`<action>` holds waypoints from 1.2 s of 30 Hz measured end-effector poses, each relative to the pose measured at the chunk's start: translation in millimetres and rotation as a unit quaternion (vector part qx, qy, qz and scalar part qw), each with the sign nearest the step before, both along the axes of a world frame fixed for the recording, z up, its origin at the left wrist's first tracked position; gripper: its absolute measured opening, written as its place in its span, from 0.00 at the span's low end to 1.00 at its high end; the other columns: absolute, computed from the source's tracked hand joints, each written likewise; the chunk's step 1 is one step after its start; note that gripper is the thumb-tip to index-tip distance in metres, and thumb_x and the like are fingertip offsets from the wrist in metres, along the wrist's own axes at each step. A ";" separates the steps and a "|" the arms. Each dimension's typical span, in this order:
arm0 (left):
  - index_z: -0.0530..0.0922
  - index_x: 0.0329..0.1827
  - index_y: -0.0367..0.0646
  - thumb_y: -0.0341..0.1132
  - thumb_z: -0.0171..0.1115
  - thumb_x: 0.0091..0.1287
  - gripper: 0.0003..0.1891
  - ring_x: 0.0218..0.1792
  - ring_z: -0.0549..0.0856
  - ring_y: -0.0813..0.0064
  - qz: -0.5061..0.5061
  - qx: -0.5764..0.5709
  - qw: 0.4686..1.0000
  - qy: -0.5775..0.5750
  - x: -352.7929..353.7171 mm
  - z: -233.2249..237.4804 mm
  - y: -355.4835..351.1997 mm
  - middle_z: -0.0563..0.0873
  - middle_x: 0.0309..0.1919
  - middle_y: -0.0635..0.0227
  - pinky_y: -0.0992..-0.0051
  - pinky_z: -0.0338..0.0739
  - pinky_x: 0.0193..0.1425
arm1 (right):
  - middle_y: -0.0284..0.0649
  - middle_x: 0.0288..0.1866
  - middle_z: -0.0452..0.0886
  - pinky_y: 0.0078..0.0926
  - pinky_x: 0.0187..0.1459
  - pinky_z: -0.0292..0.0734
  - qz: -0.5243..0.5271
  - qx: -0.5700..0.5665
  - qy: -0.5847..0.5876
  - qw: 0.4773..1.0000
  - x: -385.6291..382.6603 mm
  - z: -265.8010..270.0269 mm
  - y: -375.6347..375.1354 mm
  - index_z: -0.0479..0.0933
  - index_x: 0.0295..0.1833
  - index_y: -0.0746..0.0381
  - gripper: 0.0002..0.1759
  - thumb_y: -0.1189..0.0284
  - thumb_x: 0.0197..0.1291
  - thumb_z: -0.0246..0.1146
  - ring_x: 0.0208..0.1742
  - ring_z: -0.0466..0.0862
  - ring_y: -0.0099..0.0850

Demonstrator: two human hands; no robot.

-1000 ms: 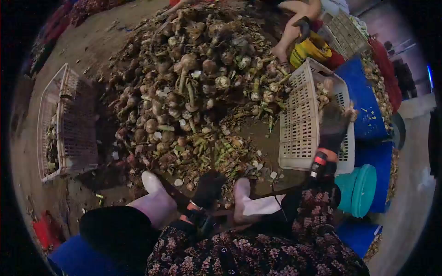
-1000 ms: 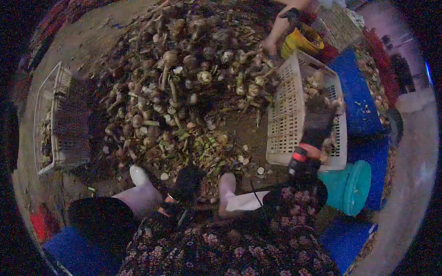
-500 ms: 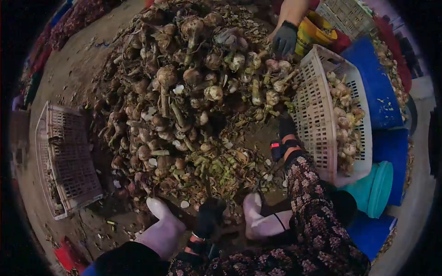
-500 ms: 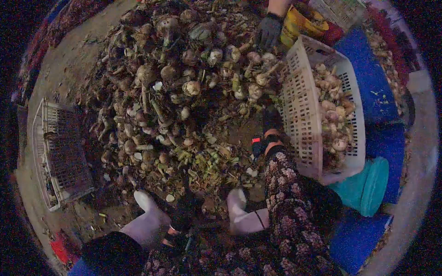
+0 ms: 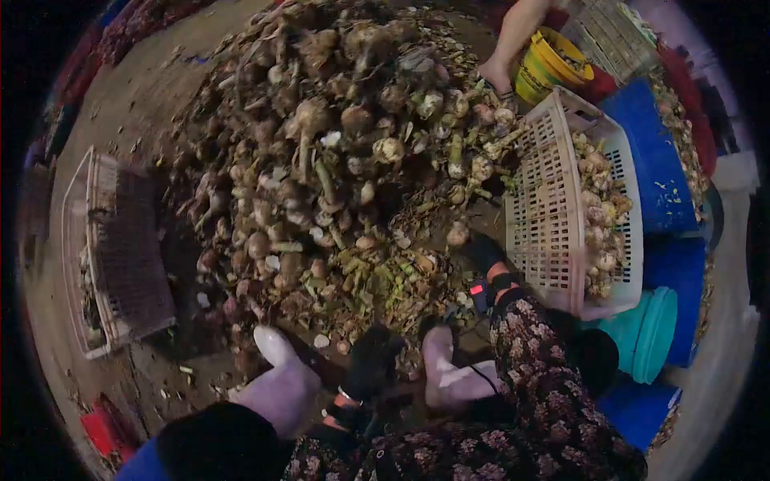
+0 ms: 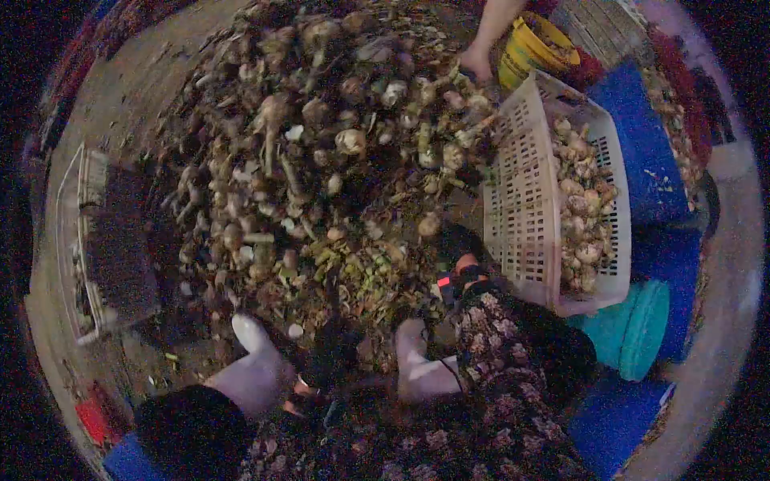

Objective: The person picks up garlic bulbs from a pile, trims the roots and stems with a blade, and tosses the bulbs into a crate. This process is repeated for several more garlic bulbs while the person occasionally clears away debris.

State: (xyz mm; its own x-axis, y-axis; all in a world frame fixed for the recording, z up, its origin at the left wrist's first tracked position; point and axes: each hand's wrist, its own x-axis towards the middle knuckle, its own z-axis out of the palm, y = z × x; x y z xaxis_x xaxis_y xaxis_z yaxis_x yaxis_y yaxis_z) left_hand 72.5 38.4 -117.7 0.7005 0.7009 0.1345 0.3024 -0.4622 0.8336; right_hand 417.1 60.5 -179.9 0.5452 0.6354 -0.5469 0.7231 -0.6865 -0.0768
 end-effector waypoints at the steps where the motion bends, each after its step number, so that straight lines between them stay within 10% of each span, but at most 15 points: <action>1: 0.76 0.41 0.42 0.39 0.57 0.59 0.12 0.32 0.78 0.51 0.016 -0.029 0.999 0.004 -0.7 -16.7 -9.3 0.78 0.28 0.53 0.61 0.72 0.36 | 0.51 0.53 0.75 0.42 0.51 0.71 0.016 -0.002 0.018 1.000 -15.8 11.4 -0.2 0.66 0.62 0.55 0.32 0.53 0.53 0.60 0.56 0.73 0.49; 7: 0.74 0.43 0.39 0.40 0.60 0.56 0.16 0.36 0.80 0.49 0.128 -0.128 0.982 0.057 -3.0 46.3 2.3 0.81 0.33 0.50 0.58 0.74 0.37 | 0.49 0.49 0.78 0.39 0.50 0.73 0.120 0.234 0.200 0.944 -93.2 61.4 24.6 0.61 0.64 0.59 0.38 0.55 0.50 0.64 0.51 0.78 0.44; 9: 0.74 0.49 0.35 0.32 0.61 0.54 0.19 0.42 0.80 0.51 0.140 -0.125 0.975 0.117 -7.8 85.8 8.9 0.80 0.39 0.48 0.59 0.74 0.45 | 0.46 0.48 0.79 0.36 0.50 0.74 0.138 0.383 0.363 0.838 -111.8 65.6 22.3 0.64 0.61 0.63 0.35 0.57 0.50 0.65 0.49 0.79 0.39; 18: 0.71 0.36 0.44 0.32 0.60 0.47 0.13 0.27 0.80 0.59 0.087 0.131 0.983 0.093 -38.2 123.0 7.4 0.77 0.28 0.61 0.63 0.74 0.27 | 0.43 0.45 0.79 0.28 0.47 0.74 0.129 0.263 0.517 0.804 -152.0 176.7 -45.2 0.74 0.48 0.66 0.23 0.69 0.44 0.66 0.44 0.78 0.32; 36: 0.72 0.35 0.43 0.32 0.59 0.47 0.12 0.27 0.80 0.58 0.021 0.092 0.990 0.110 -30.0 122.3 -8.0 0.77 0.26 0.60 0.62 0.72 0.27 | 0.42 0.51 0.77 0.28 0.53 0.70 0.232 0.272 0.487 0.797 -154.6 195.5 -63.6 0.69 0.57 0.66 0.32 0.70 0.43 0.68 0.50 0.77 0.29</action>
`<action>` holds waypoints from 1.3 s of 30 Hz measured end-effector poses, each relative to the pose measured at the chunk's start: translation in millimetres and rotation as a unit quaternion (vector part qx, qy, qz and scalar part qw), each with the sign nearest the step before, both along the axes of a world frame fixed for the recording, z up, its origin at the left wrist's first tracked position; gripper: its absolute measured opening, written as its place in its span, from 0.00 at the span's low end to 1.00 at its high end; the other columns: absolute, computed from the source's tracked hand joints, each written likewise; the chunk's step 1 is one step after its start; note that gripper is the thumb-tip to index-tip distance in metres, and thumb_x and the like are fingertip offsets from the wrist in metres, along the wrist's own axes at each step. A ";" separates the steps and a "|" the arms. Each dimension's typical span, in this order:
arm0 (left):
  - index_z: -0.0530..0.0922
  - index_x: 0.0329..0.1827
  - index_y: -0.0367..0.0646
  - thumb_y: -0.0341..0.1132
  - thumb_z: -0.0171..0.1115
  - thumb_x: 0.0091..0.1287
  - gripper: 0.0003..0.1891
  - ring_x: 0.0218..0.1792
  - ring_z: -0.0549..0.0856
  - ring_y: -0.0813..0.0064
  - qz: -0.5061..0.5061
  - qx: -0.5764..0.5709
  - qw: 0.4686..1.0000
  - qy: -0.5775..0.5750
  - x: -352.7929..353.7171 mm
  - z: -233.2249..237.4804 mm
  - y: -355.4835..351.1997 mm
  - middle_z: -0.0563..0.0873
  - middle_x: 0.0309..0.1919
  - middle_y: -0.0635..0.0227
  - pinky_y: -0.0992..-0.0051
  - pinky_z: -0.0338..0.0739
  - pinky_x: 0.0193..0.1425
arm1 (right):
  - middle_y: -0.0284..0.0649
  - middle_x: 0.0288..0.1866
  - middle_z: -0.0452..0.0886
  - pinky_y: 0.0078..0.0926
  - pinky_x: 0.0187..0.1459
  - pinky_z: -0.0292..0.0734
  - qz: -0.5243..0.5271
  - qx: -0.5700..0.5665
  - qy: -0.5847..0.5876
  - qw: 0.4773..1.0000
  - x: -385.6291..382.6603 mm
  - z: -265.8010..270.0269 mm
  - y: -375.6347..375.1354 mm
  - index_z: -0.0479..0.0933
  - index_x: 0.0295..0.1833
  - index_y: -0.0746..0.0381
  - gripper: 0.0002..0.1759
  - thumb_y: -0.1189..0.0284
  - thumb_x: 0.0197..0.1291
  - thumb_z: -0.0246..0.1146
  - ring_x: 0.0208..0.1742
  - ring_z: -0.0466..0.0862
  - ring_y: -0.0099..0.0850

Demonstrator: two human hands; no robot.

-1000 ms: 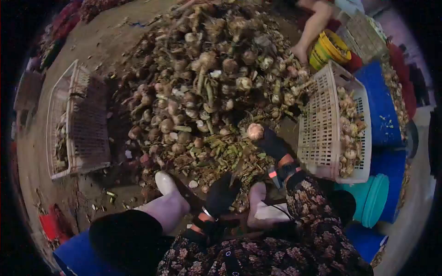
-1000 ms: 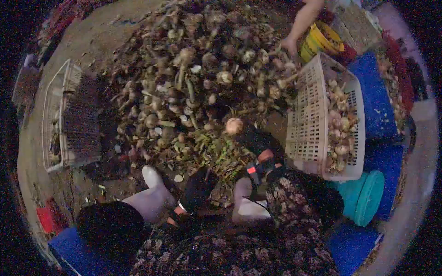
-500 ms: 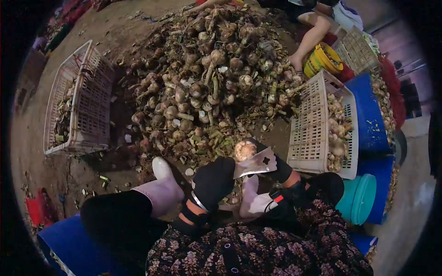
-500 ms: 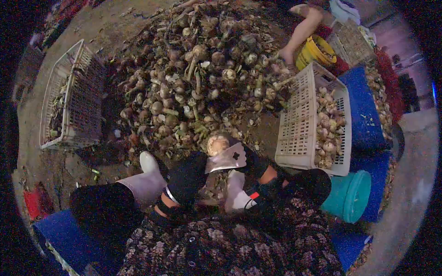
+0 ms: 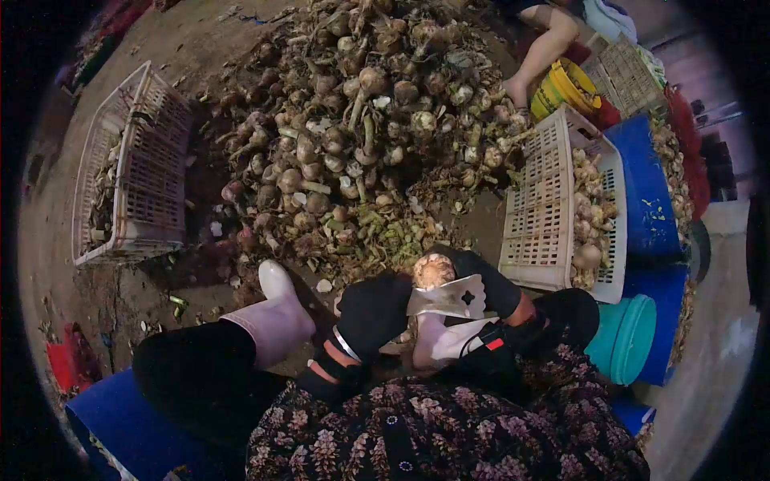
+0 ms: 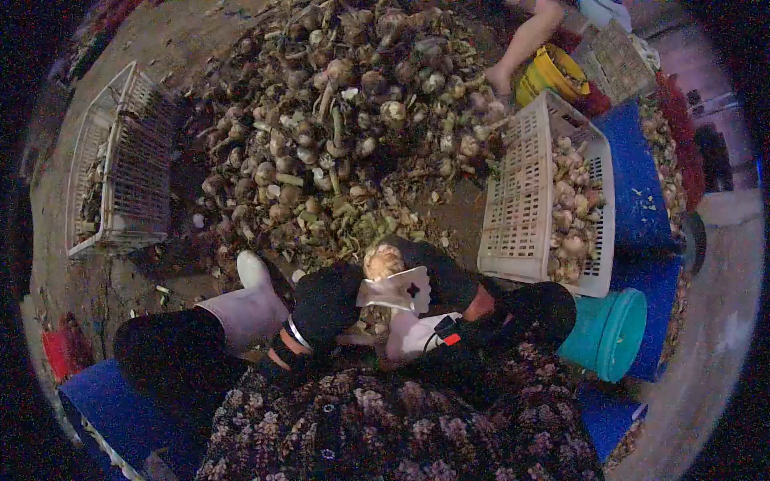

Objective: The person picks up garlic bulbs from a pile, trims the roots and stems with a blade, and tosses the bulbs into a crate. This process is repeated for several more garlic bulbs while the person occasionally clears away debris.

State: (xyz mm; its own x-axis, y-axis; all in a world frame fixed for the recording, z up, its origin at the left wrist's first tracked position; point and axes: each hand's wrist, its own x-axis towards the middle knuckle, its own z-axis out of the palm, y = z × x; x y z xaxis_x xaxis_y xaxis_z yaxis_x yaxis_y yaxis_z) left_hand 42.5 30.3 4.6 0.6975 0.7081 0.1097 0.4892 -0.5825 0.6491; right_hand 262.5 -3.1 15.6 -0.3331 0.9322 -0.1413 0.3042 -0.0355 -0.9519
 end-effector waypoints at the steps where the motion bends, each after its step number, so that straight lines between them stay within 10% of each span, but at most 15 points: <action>1: 0.72 0.35 0.43 0.32 0.60 0.47 0.12 0.27 0.80 0.58 -0.002 0.007 1.000 0.002 0.4 -0.5 0.8 0.77 0.26 0.60 0.62 0.72 0.27 | 0.42 0.52 0.77 0.28 0.53 0.70 0.012 0.005 -0.011 1.000 1.0 0.9 0.7 0.68 0.58 0.66 0.33 0.70 0.43 0.68 0.51 0.77 0.29; 9: 0.74 0.38 0.41 0.32 0.59 0.47 0.14 0.29 0.81 0.56 0.059 0.045 0.997 -0.028 -8.8 -38.0 4.0 0.79 0.33 0.57 0.61 0.74 0.32 | 0.45 0.50 0.78 0.32 0.56 0.69 0.079 -0.072 -0.105 0.989 -7.4 33.7 7.7 0.70 0.56 0.63 0.34 0.63 0.41 0.70 0.52 0.78 0.38; 14: 0.77 0.42 0.37 0.37 0.61 0.52 0.17 0.34 0.81 0.52 0.109 -0.033 0.988 0.101 -70.4 -174.4 50.1 0.82 0.31 0.55 0.60 0.75 0.39 | 0.43 0.51 0.77 0.31 0.55 0.70 0.002 0.037 -0.134 0.990 -12.9 52.2 -5.1 0.71 0.56 0.60 0.34 0.63 0.42 0.73 0.52 0.78 0.35; 19: 0.78 0.39 0.42 0.35 0.59 0.57 0.10 0.29 0.80 0.57 0.088 -0.097 0.967 -0.219 -14.5 -84.4 20.1 0.80 0.24 0.58 0.64 0.74 0.35 | 0.40 0.56 0.71 0.29 0.56 0.70 -0.065 0.084 -0.082 0.991 -6.9 30.2 0.2 0.57 0.65 0.64 0.48 0.71 0.38 0.76 0.51 0.74 0.27; 20: 0.77 0.38 0.41 0.36 0.59 0.58 0.09 0.27 0.80 0.61 0.109 -0.133 0.945 -0.280 -13.4 -73.4 12.5 0.80 0.23 0.60 0.65 0.74 0.32 | 0.42 0.57 0.71 0.30 0.56 0.71 -0.123 -0.043 0.077 0.988 -5.4 26.6 1.6 0.57 0.66 0.64 0.46 0.72 0.41 0.73 0.54 0.74 0.29; 23: 0.75 0.34 0.40 0.37 0.59 0.61 0.09 0.19 0.75 0.80 0.150 -0.462 0.841 -0.236 -13.5 17.3 11.4 0.74 0.17 0.73 0.76 0.69 0.23 | 0.45 0.58 0.70 0.35 0.57 0.72 -0.227 -0.131 0.305 0.916 -2.2 22.3 -9.1 0.58 0.65 0.65 0.39 0.72 0.48 0.68 0.57 0.74 0.34; 31: 0.76 0.35 0.40 0.36 0.62 0.61 0.08 0.17 0.71 0.88 0.134 -0.601 0.720 -0.320 -25.0 33.7 -22.2 0.74 0.18 0.77 0.83 0.63 0.19 | 0.43 0.44 0.75 0.44 0.47 0.77 -0.226 -0.193 0.605 0.739 -21.4 -4.1 -21.5 0.69 0.50 0.60 0.16 0.66 0.58 0.57 0.47 0.77 0.41; 37: 0.77 0.38 0.39 0.35 0.62 0.61 0.09 0.21 0.76 0.81 0.099 -0.584 0.738 -0.323 -32.8 47.1 -27.5 0.77 0.21 0.71 0.80 0.67 0.24 | 0.36 0.33 0.74 0.38 0.41 0.76 -0.315 -0.166 0.557 0.750 -47.8 -9.6 -28.7 0.72 0.38 0.57 0.09 0.63 0.59 0.56 0.36 0.77 0.34; 39: 0.78 0.39 0.37 0.34 0.61 0.60 0.09 0.25 0.78 0.73 0.037 -0.396 0.871 -0.286 -39.3 38.6 -29.8 0.79 0.25 0.64 0.75 0.70 0.28 | 0.39 0.37 0.76 0.42 0.44 0.77 -0.285 -0.163 0.567 0.755 -43.6 -21.4 -31.1 0.73 0.42 0.58 0.13 0.61 0.59 0.56 0.40 0.78 0.38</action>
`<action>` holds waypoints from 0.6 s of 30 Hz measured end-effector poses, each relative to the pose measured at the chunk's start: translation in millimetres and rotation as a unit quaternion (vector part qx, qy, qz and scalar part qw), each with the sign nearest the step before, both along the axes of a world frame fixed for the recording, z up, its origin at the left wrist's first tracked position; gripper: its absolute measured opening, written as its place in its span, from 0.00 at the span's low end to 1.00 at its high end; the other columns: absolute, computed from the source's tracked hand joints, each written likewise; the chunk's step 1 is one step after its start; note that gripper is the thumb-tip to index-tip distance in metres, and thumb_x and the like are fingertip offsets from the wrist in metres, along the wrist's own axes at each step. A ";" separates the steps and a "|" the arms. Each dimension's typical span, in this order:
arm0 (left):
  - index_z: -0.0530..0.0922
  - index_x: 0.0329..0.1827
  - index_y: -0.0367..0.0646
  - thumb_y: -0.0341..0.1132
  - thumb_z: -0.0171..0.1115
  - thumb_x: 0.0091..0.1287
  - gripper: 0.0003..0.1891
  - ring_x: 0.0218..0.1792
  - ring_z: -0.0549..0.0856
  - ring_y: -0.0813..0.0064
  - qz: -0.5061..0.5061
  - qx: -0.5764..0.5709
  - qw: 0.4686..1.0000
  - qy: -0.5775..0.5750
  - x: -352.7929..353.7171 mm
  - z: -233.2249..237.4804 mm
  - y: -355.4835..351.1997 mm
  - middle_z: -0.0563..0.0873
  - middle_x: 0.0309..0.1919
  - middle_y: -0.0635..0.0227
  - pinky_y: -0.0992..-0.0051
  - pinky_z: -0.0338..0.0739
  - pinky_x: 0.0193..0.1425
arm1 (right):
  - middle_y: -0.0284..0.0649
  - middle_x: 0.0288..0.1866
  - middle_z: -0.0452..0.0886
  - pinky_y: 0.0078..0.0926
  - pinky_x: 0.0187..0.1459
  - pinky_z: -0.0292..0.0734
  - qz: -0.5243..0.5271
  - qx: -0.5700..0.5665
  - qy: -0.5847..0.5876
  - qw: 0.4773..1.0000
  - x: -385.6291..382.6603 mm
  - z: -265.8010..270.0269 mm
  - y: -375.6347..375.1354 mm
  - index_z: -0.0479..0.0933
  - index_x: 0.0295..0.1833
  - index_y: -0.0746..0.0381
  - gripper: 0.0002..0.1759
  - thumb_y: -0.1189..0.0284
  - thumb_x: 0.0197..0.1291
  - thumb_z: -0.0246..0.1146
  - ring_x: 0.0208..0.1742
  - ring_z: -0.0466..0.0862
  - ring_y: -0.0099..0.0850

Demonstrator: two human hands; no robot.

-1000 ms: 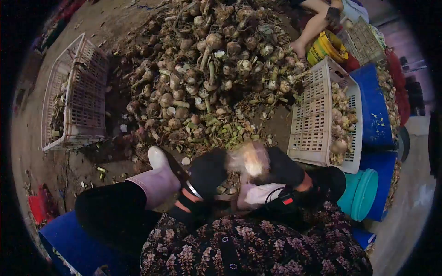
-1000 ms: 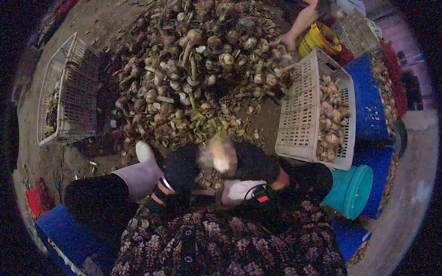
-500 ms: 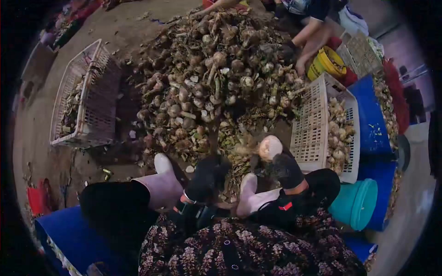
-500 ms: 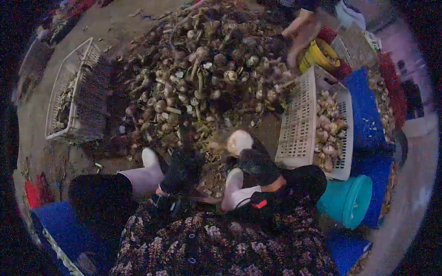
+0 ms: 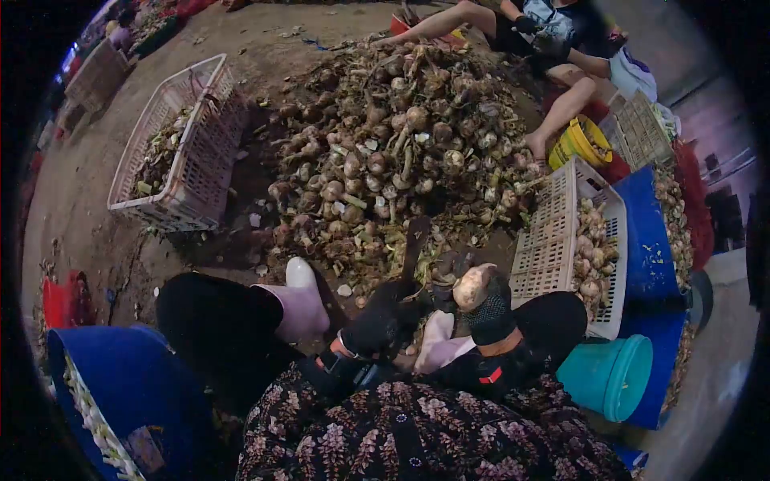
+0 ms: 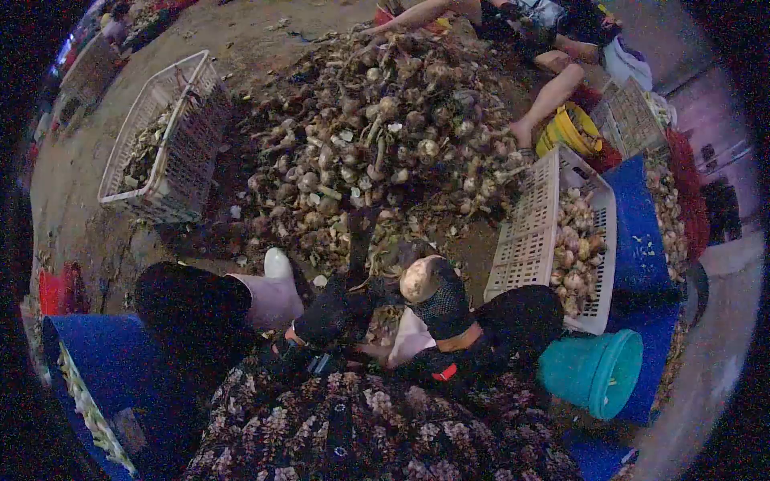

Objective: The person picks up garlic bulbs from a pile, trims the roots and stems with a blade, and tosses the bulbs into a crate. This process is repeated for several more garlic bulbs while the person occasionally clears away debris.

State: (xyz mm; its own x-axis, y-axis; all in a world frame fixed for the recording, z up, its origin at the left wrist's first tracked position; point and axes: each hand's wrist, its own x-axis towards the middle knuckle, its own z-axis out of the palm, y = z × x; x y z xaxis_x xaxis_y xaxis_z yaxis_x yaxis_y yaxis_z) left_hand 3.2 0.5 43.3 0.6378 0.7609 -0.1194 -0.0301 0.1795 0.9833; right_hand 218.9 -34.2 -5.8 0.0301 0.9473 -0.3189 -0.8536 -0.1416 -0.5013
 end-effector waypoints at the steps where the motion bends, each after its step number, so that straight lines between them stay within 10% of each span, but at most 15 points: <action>1: 0.78 0.39 0.37 0.34 0.61 0.60 0.10 0.27 0.78 0.69 -0.002 0.061 0.998 0.024 -0.7 -3.5 -0.4 0.79 0.26 0.60 0.73 0.70 0.30 | 0.39 0.36 0.75 0.42 0.41 0.75 -0.001 -0.002 -0.029 1.000 -2.3 9.0 -0.3 0.73 0.42 0.58 0.13 0.60 0.59 0.55 0.37 0.77 0.38; 7: 0.78 0.39 0.36 0.34 0.59 0.58 0.11 0.35 0.79 0.60 0.040 0.269 0.960 0.059 8.8 0.3 -1.7 0.78 0.30 0.51 0.68 0.72 0.37 | 0.46 0.47 0.76 0.48 0.46 0.71 -0.035 0.068 0.066 0.995 -21.3 36.0 17.6 0.71 0.49 0.59 0.21 0.56 0.57 0.56 0.43 0.76 0.47; 9: 0.77 0.36 0.37 0.35 0.59 0.59 0.10 0.32 0.79 0.63 0.033 0.328 0.942 0.069 22.3 -34.0 -10.2 0.78 0.28 0.54 0.69 0.71 0.35 | 0.46 0.47 0.77 0.46 0.48 0.71 -0.116 0.094 -0.171 0.974 -27.5 79.5 37.0 0.71 0.51 0.59 0.21 0.57 0.56 0.57 0.43 0.77 0.46; 12: 0.76 0.33 0.37 0.36 0.59 0.60 0.10 0.28 0.78 0.66 0.012 0.394 0.913 0.101 35.3 -109.6 -29.3 0.78 0.25 0.57 0.70 0.70 0.33 | 0.47 0.46 0.78 0.44 0.49 0.71 -0.262 0.174 -0.695 0.647 14.9 115.5 55.8 0.72 0.51 0.59 0.21 0.59 0.56 0.58 0.43 0.78 0.45; 18: 0.75 0.31 0.39 0.37 0.60 0.60 0.09 0.24 0.76 0.70 0.052 0.129 0.985 0.100 -5.2 -81.4 -7.2 0.76 0.22 0.61 0.72 0.68 0.29 | 0.47 0.44 0.78 0.41 0.49 0.71 -0.219 0.095 -0.845 0.479 158.0 137.9 32.1 0.72 0.51 0.60 0.20 0.60 0.56 0.59 0.43 0.79 0.44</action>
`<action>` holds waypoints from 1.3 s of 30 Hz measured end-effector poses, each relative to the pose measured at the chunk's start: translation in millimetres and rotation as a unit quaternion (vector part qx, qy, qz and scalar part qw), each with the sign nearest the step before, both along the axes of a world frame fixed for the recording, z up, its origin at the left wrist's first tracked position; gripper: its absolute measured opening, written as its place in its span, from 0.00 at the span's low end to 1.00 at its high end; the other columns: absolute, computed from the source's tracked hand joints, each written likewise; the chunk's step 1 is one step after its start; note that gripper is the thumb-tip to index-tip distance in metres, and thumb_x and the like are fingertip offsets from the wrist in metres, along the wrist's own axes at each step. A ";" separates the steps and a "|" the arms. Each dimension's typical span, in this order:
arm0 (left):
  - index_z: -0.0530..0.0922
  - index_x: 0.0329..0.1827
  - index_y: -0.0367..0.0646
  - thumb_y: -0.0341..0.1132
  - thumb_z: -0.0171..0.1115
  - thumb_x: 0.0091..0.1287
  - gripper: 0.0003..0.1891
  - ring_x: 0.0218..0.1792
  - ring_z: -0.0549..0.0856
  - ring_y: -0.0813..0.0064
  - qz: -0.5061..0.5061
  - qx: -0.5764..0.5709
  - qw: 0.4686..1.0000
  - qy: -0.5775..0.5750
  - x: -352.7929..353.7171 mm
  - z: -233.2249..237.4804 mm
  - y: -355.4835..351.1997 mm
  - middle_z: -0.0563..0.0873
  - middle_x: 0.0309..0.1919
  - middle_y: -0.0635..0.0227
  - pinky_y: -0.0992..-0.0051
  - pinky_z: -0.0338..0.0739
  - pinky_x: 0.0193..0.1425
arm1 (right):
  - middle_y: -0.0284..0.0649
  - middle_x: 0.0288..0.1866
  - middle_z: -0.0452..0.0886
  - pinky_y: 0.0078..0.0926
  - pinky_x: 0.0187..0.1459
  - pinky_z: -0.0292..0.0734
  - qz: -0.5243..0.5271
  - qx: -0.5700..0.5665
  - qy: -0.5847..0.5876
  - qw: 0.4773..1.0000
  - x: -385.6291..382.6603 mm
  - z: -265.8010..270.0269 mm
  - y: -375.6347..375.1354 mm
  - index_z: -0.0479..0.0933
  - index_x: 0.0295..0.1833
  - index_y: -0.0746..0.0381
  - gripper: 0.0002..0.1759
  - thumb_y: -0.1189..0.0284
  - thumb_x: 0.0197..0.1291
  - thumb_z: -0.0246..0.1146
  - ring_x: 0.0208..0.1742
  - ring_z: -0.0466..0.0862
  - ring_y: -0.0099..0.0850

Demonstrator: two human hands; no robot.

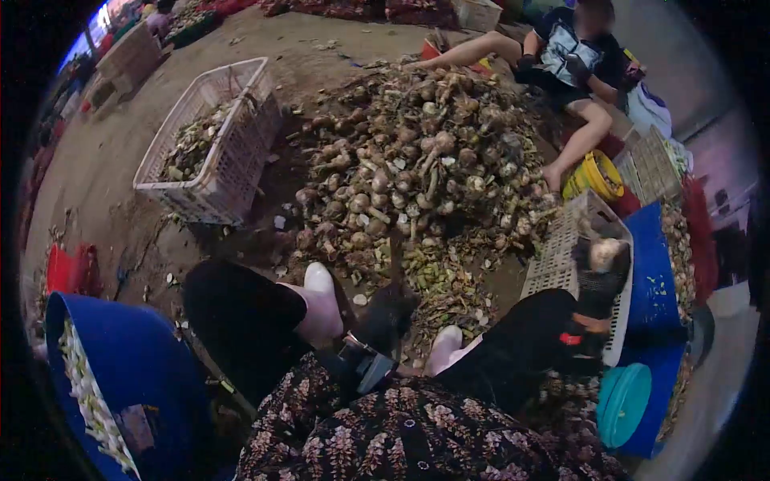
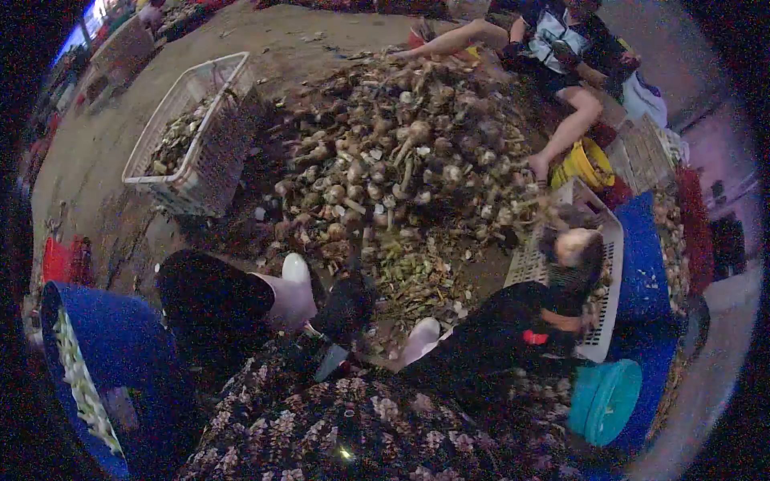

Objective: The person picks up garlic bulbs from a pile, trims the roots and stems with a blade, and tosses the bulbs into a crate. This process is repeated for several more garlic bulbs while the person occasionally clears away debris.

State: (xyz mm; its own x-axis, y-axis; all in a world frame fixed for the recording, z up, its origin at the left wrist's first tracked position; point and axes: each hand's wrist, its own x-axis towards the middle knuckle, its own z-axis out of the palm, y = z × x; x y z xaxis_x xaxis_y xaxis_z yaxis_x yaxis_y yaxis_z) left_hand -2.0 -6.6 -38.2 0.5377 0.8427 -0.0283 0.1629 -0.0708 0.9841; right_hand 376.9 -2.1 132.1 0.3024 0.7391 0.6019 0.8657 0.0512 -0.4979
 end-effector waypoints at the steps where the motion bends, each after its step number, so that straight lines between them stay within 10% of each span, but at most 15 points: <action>1: 0.75 0.30 0.39 0.37 0.60 0.60 0.09 0.24 0.75 0.70 0.004 -0.069 0.997 -0.024 -3.3 13.9 1.5 0.76 0.22 0.62 0.72 0.68 0.28 | 0.47 0.44 0.79 0.40 0.49 0.71 -0.021 -0.028 -0.025 0.999 24.2 1.7 -10.0 0.72 0.51 0.60 0.20 0.61 0.56 0.59 0.43 0.79 0.44; 7: 0.74 0.28 0.40 0.37 0.61 0.60 0.10 0.20 0.73 0.74 0.014 -0.270 0.956 -0.111 -11.4 43.4 -10.9 0.74 0.19 0.66 0.74 0.66 0.24 | 0.47 0.43 0.79 0.37 0.49 0.72 -0.093 -0.233 -0.091 0.964 124.4 -11.3 -72.3 0.73 0.51 0.61 0.20 0.62 0.55 0.60 0.43 0.79 0.43; 13: 0.73 0.26 0.42 0.38 0.62 0.60 0.10 0.16 0.71 0.78 0.050 -0.327 0.934 -0.133 -20.3 55.7 -13.6 0.73 0.16 0.70 0.76 0.64 0.20 | 0.49 0.41 0.79 0.33 0.43 0.74 0.010 -0.192 -0.163 0.968 89.0 -28.3 -39.3 0.74 0.49 0.63 0.17 0.64 0.57 0.59 0.42 0.80 0.41; 17: 0.73 0.25 0.43 0.38 0.62 0.60 0.11 0.14 0.69 0.80 0.088 -0.343 0.924 -0.146 -19.8 64.3 -20.7 0.72 0.14 0.73 0.77 0.63 0.17 | 0.46 0.37 0.78 0.27 0.37 0.74 0.195 -0.262 -0.151 0.933 -0.9 -27.8 50.8 0.75 0.47 0.63 0.15 0.65 0.57 0.58 0.33 0.80 0.33; 22: 0.72 0.28 0.43 0.38 0.63 0.60 0.11 0.12 0.69 0.83 0.194 -0.319 0.901 -0.220 -19.7 66.4 -24.5 0.71 0.13 0.75 0.79 0.63 0.15 | 0.47 0.47 0.77 0.35 0.47 0.72 0.397 -0.281 -0.170 0.857 -131.9 -59.5 124.4 0.75 0.50 0.62 0.21 0.59 0.56 0.58 0.46 0.78 0.41; 27: 0.73 0.35 0.41 0.38 0.63 0.61 0.11 0.13 0.71 0.83 0.201 -0.313 0.888 -0.271 -41.4 91.3 -7.4 0.72 0.15 0.74 0.80 0.66 0.16 | 0.49 0.54 0.74 0.42 0.55 0.68 0.432 -0.256 -0.205 0.840 -219.9 -172.3 162.8 0.75 0.52 0.58 0.30 0.47 0.51 0.60 0.56 0.72 0.47; 29: 0.73 0.35 0.41 0.37 0.62 0.61 0.10 0.14 0.72 0.83 0.223 -0.325 0.890 -0.231 -55.7 112.0 3.0 0.73 0.17 0.74 0.80 0.67 0.17 | 0.47 0.53 0.75 0.40 0.56 0.68 0.389 -0.405 -0.165 0.811 -286.9 -128.8 149.0 0.76 0.50 0.56 0.27 0.53 0.45 0.65 0.56 0.73 0.46; 32: 0.73 0.35 0.41 0.36 0.62 0.61 0.10 0.16 0.73 0.83 0.329 -0.084 0.936 -0.091 -67.9 109.1 21.7 0.74 0.18 0.75 0.81 0.68 0.19 | 0.46 0.49 0.76 0.42 0.54 0.68 0.462 -0.344 -0.197 0.793 -325.9 -206.9 176.7 0.76 0.50 0.55 0.26 0.57 0.42 0.65 0.54 0.74 0.46; 39: 0.73 0.35 0.41 0.36 0.62 0.61 0.10 0.16 0.73 0.83 0.319 -0.336 0.876 -0.135 -97.8 44.0 28.3 0.74 0.18 0.74 0.80 0.68 0.19 | 0.45 0.42 0.77 0.51 0.52 0.64 0.503 -0.211 -0.313 0.778 -437.3 -333.4 239.0 0.77 0.48 0.55 0.22 0.65 0.43 0.61 0.48 0.75 0.47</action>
